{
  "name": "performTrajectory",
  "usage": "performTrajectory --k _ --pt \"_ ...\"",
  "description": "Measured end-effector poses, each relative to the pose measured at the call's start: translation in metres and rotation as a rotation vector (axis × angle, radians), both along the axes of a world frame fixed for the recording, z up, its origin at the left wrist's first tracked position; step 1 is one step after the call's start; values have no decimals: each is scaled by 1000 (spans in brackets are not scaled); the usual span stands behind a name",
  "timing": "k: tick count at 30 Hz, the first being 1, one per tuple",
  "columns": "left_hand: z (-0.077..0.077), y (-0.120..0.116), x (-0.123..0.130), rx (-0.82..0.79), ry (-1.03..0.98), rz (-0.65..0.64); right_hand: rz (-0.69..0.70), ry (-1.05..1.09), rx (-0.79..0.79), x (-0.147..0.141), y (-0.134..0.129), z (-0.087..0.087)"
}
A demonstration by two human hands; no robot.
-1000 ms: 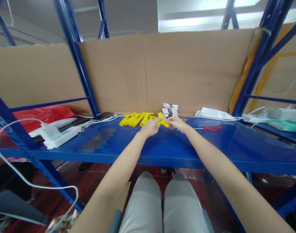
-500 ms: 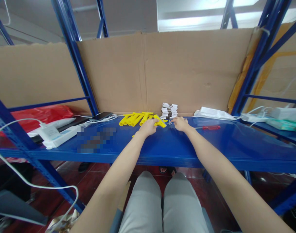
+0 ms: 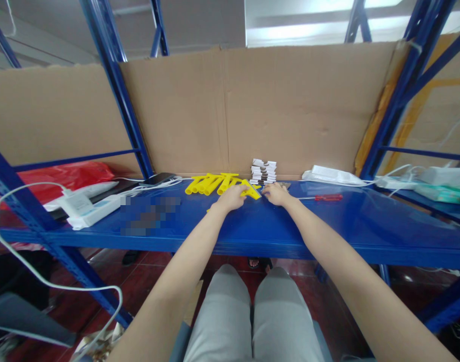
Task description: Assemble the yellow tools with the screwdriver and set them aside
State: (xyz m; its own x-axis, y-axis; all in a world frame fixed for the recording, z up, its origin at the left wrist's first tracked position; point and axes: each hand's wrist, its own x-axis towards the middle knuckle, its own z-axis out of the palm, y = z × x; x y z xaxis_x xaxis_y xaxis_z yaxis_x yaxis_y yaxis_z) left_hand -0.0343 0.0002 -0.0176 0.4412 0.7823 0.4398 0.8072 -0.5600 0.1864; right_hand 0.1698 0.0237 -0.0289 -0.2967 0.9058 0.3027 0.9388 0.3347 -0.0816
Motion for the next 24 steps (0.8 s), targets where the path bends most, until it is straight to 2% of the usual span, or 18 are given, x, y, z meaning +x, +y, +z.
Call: performTrajectory --k 7,15,18,22,24 --pt "-1 1 0 -14 5 -27 -54 97 -70 -5 1 2" --pt "0 -2 1 -68 21 -59 -118 123 -49 -8 -6 6" --pt "0 -1 0 -90 18 -97 -63 177 72 -7 -2 8" --pt "-1 1 0 -126 16 -174 113 275 261 -7 9 5" --pt "-1 1 0 -146 8 -204 175 312 300 -9 14 2"
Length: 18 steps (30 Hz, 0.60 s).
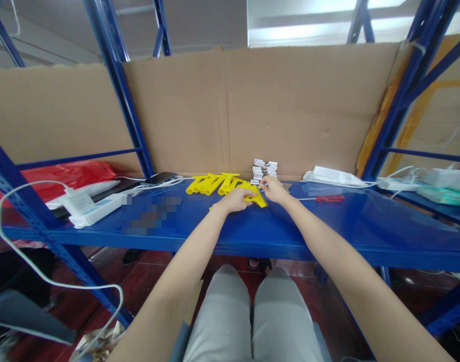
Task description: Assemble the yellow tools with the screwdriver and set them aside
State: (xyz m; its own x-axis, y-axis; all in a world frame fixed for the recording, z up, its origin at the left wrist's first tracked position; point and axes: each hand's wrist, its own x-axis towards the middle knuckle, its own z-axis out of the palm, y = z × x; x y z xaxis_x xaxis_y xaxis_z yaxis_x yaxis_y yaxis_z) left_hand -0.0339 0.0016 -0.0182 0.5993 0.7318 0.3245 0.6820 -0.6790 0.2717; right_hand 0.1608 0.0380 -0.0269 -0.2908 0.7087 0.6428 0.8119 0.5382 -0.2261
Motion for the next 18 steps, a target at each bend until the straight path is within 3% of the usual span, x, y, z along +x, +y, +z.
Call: performTrajectory --k 7,18 --pt "2 -1 1 -9 -4 -35 67 -39 13 -6 2 -6" --pt "2 -1 0 -21 -33 -41 165 -196 82 2 -11 5"
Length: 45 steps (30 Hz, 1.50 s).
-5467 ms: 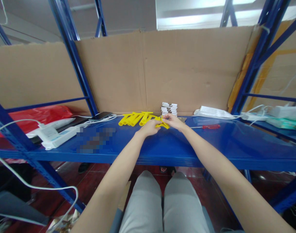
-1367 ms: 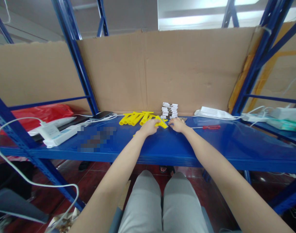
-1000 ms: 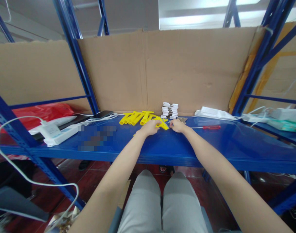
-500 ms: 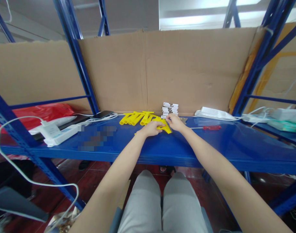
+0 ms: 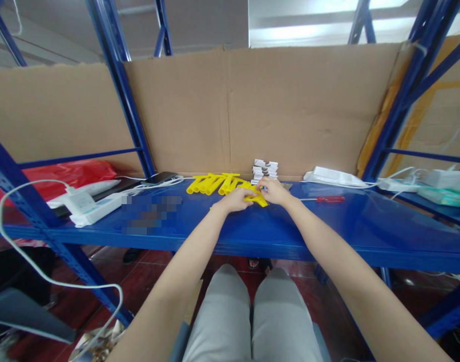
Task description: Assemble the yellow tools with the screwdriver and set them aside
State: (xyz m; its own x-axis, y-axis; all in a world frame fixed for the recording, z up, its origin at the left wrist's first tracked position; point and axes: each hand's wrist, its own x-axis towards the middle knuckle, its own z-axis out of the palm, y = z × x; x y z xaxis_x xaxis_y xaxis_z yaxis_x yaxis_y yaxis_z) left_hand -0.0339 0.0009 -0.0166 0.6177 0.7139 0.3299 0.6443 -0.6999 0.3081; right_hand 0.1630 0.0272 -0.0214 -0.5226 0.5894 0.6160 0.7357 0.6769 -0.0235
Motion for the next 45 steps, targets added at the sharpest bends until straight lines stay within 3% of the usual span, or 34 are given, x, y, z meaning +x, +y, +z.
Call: performTrajectory --k 26,31,39,45 --pt "1 -2 0 -10 -39 12 -44 -159 31 -2 -14 11" --pt "4 -7 1 -16 -26 24 -93 112 -48 -5 -6 4" --pt "4 -7 4 -5 -14 32 -153 570 -528 -14 -5 -1" --pt "3 -9 5 13 -10 8 -113 786 -657 -22 -17 2"
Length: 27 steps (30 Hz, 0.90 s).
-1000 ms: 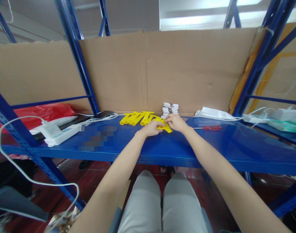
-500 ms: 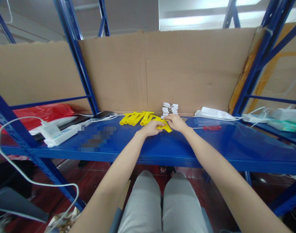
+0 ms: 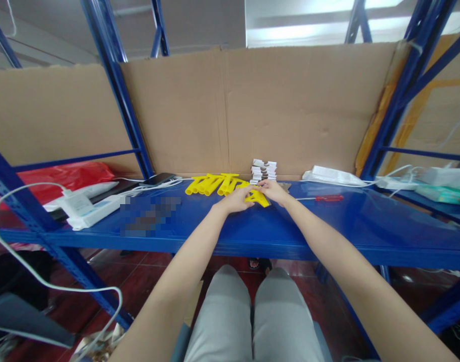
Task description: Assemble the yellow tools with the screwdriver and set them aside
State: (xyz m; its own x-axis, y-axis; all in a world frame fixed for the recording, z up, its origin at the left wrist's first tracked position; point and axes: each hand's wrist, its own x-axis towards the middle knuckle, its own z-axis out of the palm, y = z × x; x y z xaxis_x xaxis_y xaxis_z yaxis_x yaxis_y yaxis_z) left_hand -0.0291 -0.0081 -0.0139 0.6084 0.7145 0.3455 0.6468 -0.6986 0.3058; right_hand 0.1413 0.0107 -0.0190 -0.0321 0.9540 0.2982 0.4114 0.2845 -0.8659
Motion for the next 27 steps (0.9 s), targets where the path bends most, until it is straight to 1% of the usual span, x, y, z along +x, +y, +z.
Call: performTrajectory --k 7,15,22,27 --pt "1 -3 -2 17 109 62 20 45 -14 2 6 -5" --pt "3 -9 0 32 130 92 33 56 -49 5 16 -13" --pt "3 -5 1 49 101 61 49 68 -33 6 10 -8" --pt "2 -6 0 44 65 112 63 82 -44 6 7 -5"
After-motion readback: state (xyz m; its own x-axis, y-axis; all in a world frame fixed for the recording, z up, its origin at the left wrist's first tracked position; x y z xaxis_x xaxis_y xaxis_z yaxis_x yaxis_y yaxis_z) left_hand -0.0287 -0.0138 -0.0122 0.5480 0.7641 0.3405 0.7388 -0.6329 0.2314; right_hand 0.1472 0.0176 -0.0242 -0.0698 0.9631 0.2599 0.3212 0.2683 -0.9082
